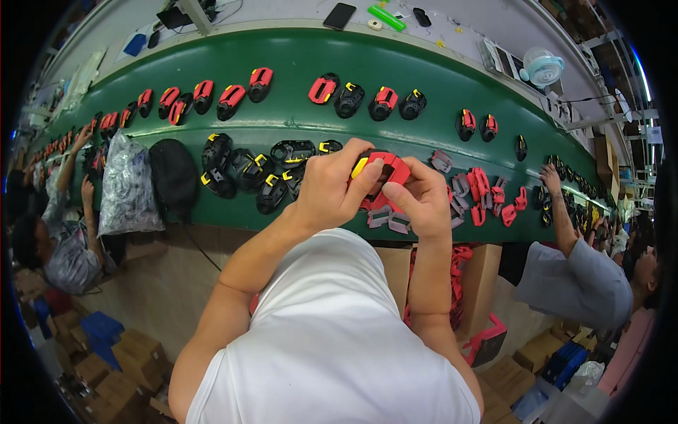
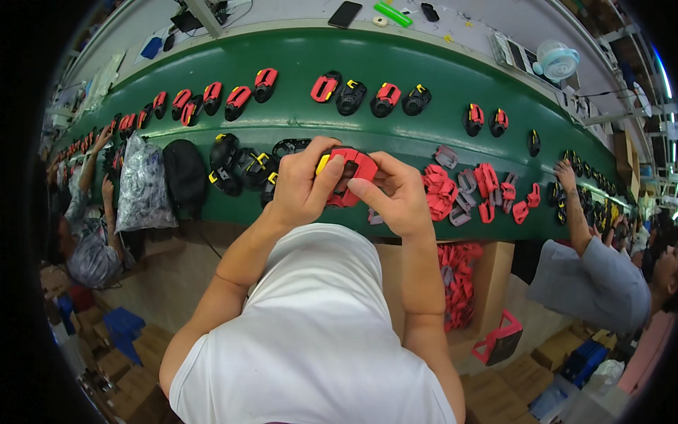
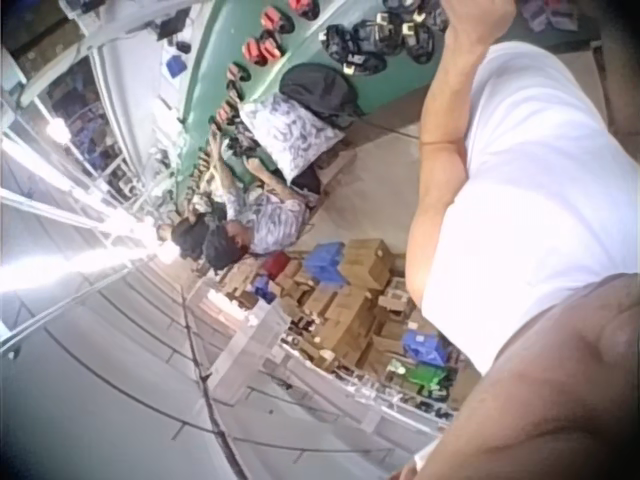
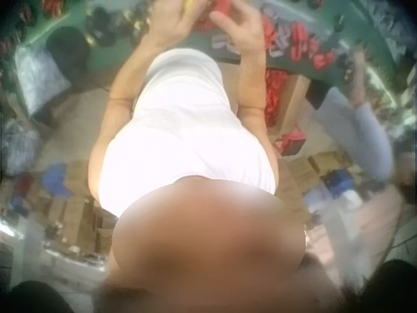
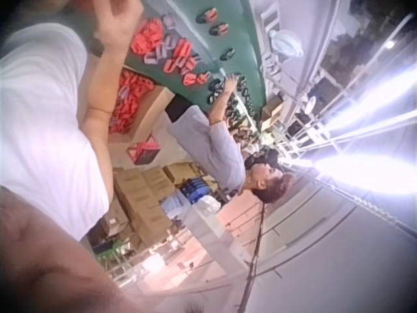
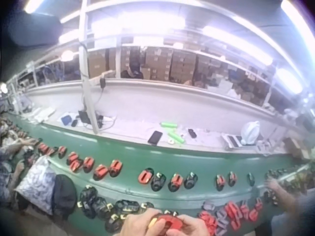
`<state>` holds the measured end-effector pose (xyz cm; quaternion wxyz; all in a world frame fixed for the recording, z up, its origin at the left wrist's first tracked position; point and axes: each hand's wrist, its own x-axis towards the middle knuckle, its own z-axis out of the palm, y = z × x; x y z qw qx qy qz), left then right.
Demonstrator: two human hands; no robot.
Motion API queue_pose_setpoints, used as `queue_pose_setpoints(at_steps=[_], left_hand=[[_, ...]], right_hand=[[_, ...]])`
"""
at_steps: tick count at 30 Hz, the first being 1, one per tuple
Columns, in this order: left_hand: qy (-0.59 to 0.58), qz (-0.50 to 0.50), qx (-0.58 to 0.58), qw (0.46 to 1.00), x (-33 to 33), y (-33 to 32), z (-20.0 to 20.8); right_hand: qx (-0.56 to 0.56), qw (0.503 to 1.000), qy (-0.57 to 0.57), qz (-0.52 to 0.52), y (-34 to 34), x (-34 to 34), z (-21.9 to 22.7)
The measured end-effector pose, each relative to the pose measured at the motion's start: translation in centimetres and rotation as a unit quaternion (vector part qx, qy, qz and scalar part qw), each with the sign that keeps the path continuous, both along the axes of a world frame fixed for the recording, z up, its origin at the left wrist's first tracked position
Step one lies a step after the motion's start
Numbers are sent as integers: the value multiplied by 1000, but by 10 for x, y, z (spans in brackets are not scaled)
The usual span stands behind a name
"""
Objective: The person assembles small electronic components into plastic housings by hand, creating assemblies at a long green work table.
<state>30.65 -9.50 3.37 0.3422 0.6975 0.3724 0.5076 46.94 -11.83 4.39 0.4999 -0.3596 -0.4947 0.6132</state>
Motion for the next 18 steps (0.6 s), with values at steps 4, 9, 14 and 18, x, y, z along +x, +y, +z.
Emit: queue_pose_setpoints(at_steps=[4, 9, 14, 18], left_hand=[[27, 23, 83, 996, 2, 0, 2], [-35, -78, 6, 996, -6, 21, -6], [-269, -184, -330, 886, -23, 29, -5], [-197, -147, -299, 922, -13, 23, -1]], right_hand=[[1, 999, -23, -23, -2, 4, 1], [259, 922, -277, -72, 3, 4, 2], [432, 775, -455, -78, 5, -1, 21], [347, 858, -355, -130, 0, -14, 8]])
